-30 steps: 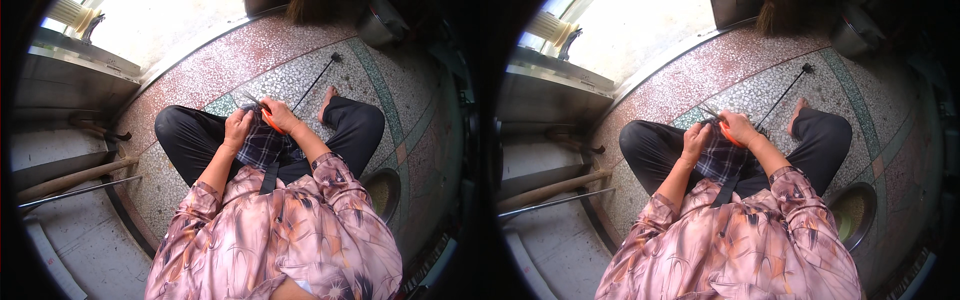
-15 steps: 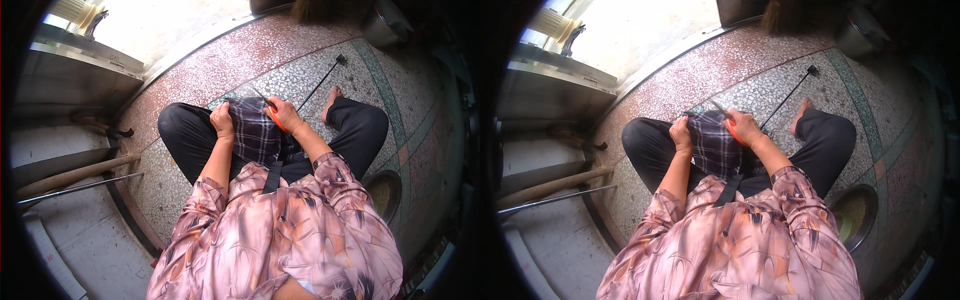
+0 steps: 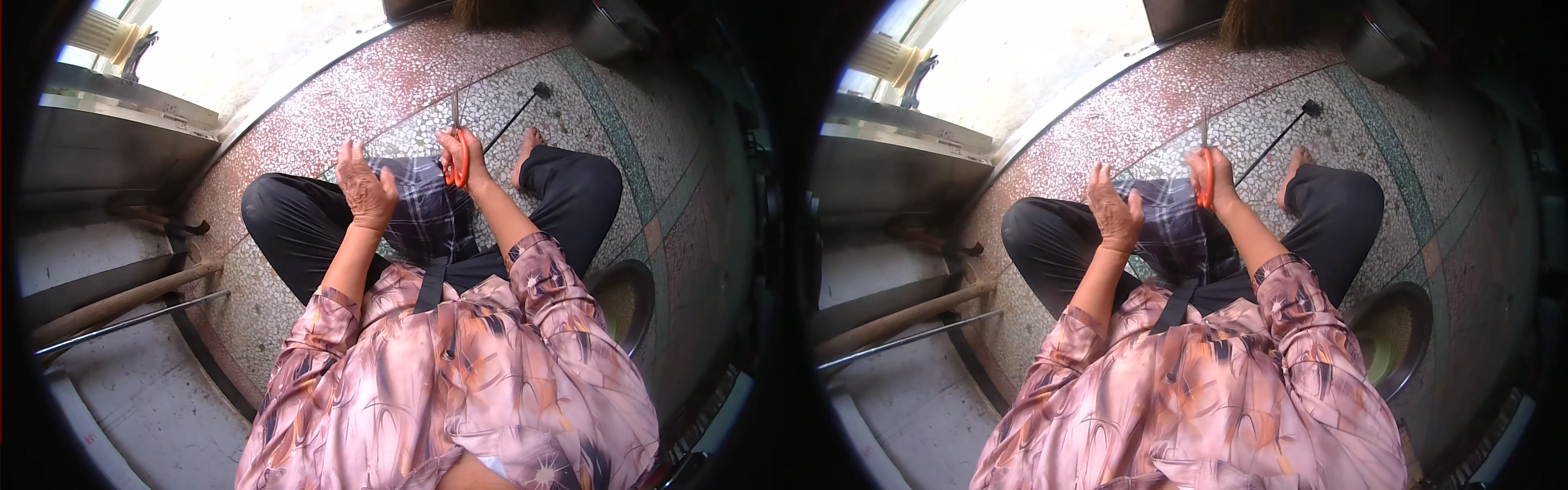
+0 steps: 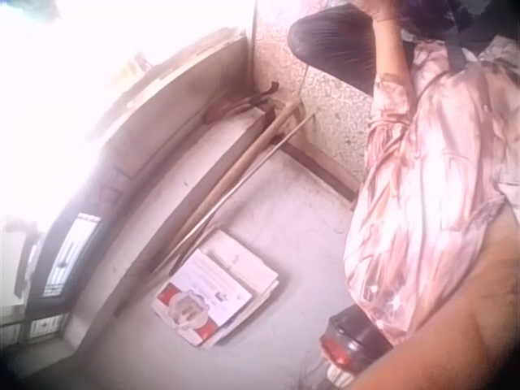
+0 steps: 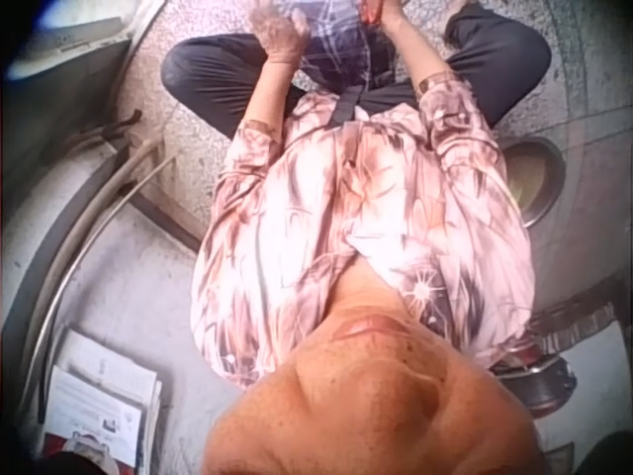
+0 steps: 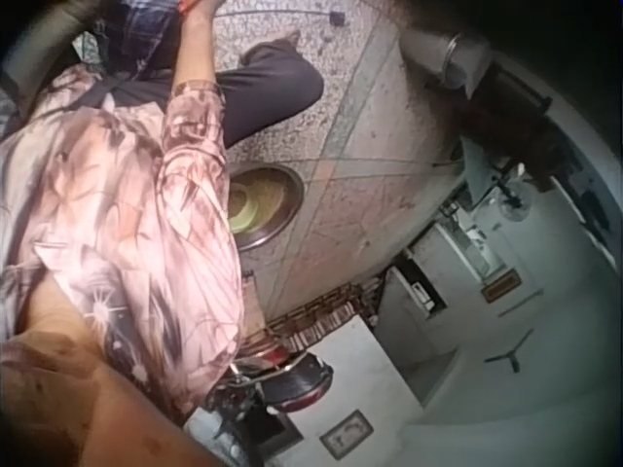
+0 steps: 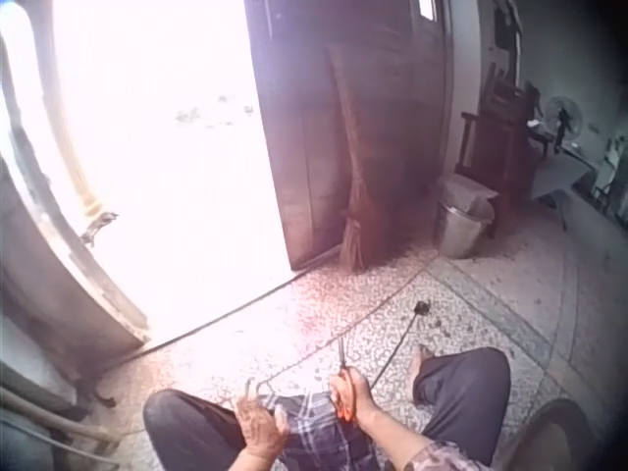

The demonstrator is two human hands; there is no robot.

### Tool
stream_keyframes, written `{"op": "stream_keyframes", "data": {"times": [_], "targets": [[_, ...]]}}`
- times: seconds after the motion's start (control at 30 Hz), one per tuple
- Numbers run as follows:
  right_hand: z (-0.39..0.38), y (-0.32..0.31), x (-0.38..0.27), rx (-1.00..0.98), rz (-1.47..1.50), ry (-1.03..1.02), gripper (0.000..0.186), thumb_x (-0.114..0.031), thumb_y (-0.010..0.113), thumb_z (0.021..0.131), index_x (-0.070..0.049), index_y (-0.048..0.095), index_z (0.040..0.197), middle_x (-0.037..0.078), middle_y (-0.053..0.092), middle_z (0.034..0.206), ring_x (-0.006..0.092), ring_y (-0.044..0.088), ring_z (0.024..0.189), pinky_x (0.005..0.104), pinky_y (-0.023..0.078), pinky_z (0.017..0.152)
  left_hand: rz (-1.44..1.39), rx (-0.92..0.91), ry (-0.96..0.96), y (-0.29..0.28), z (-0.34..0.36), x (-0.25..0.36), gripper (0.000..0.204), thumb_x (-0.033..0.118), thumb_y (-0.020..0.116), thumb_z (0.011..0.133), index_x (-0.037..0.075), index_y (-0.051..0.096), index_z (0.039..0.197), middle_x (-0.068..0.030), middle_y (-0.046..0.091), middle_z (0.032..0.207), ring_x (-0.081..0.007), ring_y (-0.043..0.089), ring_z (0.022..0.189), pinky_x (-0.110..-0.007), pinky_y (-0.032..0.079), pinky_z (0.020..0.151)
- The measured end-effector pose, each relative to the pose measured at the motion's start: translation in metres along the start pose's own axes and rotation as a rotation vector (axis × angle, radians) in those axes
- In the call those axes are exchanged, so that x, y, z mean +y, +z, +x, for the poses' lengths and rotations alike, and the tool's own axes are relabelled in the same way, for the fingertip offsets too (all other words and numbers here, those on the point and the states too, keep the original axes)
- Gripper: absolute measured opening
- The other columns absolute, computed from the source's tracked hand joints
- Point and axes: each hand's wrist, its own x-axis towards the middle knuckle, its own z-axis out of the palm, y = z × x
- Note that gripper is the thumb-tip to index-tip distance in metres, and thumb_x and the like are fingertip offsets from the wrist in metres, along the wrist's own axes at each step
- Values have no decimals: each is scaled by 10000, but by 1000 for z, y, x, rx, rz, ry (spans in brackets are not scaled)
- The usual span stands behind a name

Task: The recorder uses scissors to cut and remove the old fabric from an umbrella frame.

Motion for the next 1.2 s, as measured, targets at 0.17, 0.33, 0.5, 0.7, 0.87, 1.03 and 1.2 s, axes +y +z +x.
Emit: {"op": "stream_keyframes", "data": {"times": [0.17,0.33,0.5,0.7,0.87,1.03,1.2], "targets": [[-11,8,12,-80,-150,-27,198,-189,688,808,-70,531,817,-18,503,613,77,464,483,232,394,436,-196,-570,101,4,-14,43,521,209,630,766,-12,441,1199,-204,534,1124,-374,504,1076,-449,398,923],[-13,16,25,-171,-435,-59,211,-197,707,791,-39,574,837,19,567,680,87,514,584,255,432,502,-169,-740,62,8,-30,24,423,270,611,812,43,472,1140,-183,548,976,-369,583,897,-450,472,745],[-2,11,36,-228,-625,-161,224,-188,719,776,-16,582,814,64,595,703,101,528,582,273,437,522,-302,-740,29,30,-37,9,239,221,546,836,108,597,1040,-145,587,906,-360,621,796,-455,498,689],[3,10,43,-127,-214,73,206,-184,682,815,-38,538,840,43,548,652,101,502,498,261,422,431,-143,-798,-43,31,-32,7,181,175,520,839,79,637,937,-171,615,890,-354,619,810,-447,494,727],[8,7,47,-221,-330,52,206,-193,659,829,-27,536,834,41,534,610,118,519,478,270,429,415,-312,-760,-84,53,-48,-7,153,155,525,833,41,604,897,-207,614,940,-376,602,875,-453,471,766],[13,2,54,-342,-610,-74,222,-180,687,807,-7,561,867,45,579,659,118,565,560,254,461,489,-551,-782,-262,63,-43,-7,189,183,542,828,32,616,913,-228,633,914,-398,610,877,-465,466,784],[19,-7,36,-498,-651,-54,434,-231,739,745,7,537,1046,105,622,908,178,608,812,298,498,722,-168,-901,-241,57,-28,-9,312,315,547,832,71,661,991,-236,651,854,-390,633,851,-459,491,773]]}}
